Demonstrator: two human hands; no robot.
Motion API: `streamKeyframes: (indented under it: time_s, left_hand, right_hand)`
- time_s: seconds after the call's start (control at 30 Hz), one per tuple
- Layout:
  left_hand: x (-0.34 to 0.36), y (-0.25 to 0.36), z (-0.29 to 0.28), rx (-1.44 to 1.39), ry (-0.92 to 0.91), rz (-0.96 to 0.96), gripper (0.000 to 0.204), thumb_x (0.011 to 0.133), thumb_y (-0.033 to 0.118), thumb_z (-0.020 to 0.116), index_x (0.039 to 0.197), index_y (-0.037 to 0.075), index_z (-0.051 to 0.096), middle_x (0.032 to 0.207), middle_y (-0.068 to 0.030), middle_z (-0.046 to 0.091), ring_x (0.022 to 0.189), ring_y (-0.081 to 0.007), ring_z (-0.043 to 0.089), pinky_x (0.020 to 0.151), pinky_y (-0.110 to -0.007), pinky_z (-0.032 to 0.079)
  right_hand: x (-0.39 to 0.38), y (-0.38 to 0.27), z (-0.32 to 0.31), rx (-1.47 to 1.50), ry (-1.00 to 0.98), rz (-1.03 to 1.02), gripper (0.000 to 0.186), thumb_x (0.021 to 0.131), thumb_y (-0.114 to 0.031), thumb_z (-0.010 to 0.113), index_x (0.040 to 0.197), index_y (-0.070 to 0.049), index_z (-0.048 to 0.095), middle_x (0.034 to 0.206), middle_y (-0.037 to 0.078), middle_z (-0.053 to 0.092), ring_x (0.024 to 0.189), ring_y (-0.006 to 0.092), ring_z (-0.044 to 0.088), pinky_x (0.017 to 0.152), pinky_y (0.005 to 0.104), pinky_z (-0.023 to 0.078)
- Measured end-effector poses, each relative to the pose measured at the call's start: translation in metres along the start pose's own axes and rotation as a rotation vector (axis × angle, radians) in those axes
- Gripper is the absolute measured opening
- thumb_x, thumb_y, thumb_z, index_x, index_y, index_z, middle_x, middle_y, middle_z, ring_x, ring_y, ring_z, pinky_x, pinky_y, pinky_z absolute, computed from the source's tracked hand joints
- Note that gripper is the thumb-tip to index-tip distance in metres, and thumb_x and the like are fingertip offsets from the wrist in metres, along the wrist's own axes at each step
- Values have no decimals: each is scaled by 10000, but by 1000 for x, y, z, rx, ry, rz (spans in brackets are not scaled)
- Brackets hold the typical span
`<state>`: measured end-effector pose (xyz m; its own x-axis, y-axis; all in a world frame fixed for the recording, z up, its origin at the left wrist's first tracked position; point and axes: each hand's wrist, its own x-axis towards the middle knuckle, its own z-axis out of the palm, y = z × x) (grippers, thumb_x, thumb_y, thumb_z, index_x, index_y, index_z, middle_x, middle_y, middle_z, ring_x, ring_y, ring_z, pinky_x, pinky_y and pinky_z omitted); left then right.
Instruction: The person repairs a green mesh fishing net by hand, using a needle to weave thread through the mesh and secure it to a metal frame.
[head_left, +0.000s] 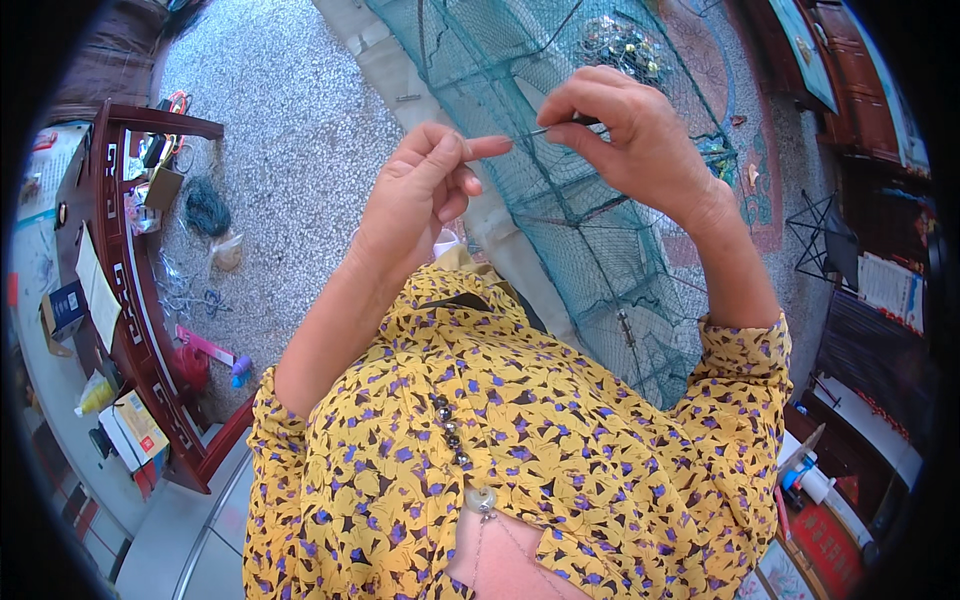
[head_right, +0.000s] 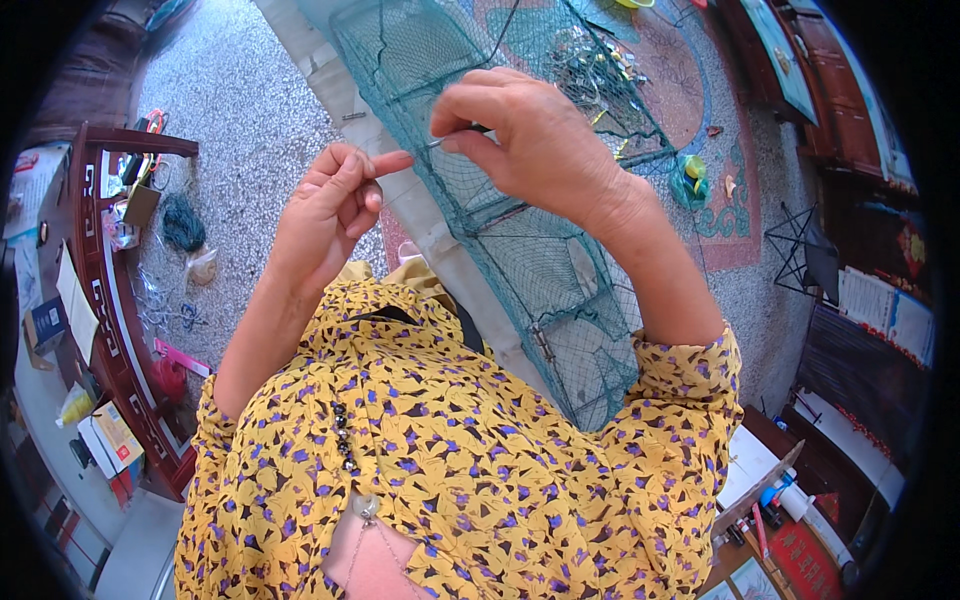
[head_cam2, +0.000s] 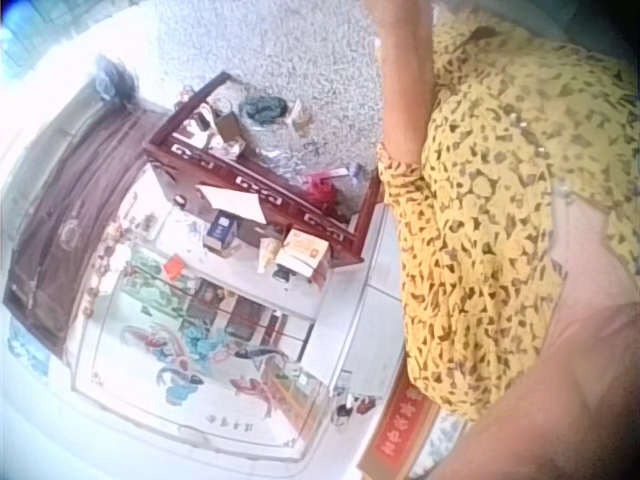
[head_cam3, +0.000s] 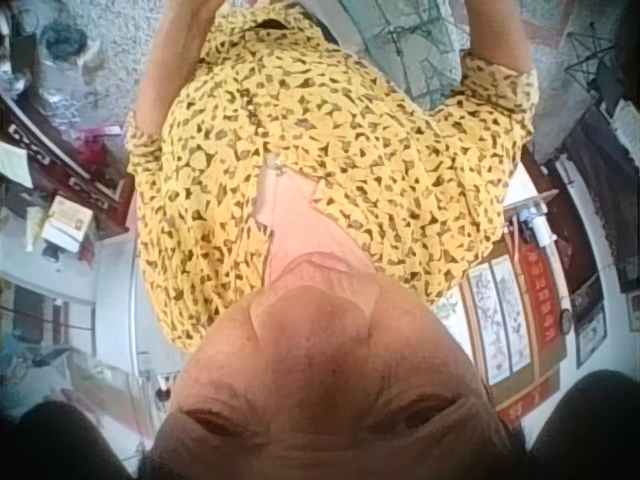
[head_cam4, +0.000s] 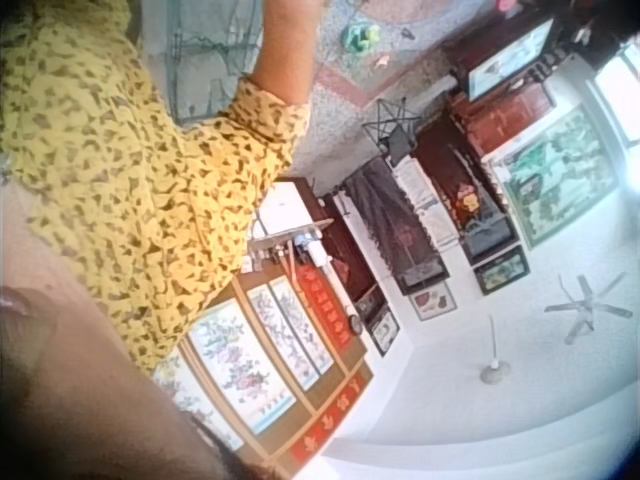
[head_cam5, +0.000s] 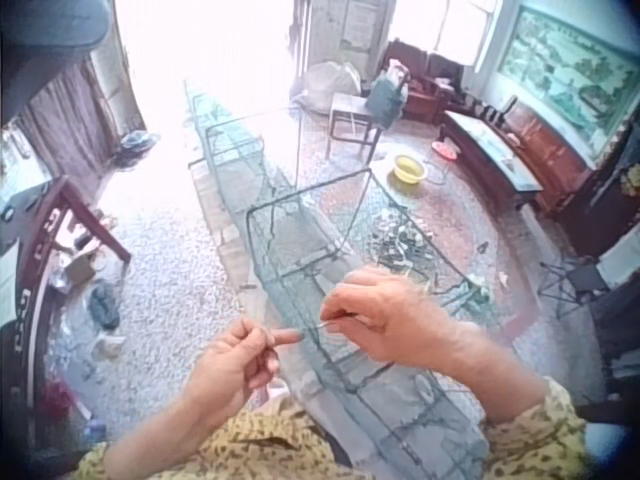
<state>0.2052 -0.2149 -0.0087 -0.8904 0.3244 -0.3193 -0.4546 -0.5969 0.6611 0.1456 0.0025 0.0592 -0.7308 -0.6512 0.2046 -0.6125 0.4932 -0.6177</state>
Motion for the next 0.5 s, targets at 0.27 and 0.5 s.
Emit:
streamKeyframes:
  time_s: [0.27, 0.5]
  left_hand:
    - [2, -10, -3, -185, 19, -102, 111, 973, 184, 498, 910, 93, 505, 820, -15, 549, 695, -82, 543, 508, -179, 374]
    - [-5, -1, 27, 494, 84, 247, 163, 890, 39, 586, 1045, 51, 537, 869, -15, 555, 639, -104, 545, 593, -207, 450]
  right_hand:
    - [16, -7, 33, 57, -30, -54, 78, 770, -134, 687, 799, -88, 630, 813, 74, 499, 722, 269, 541, 675, 366, 453]
    - [20, -41, 24, 257, 226, -221, 126, 765, -121, 713, 855, -68, 643, 821, 56, 520, 757, 210, 549, 669, 320, 453]
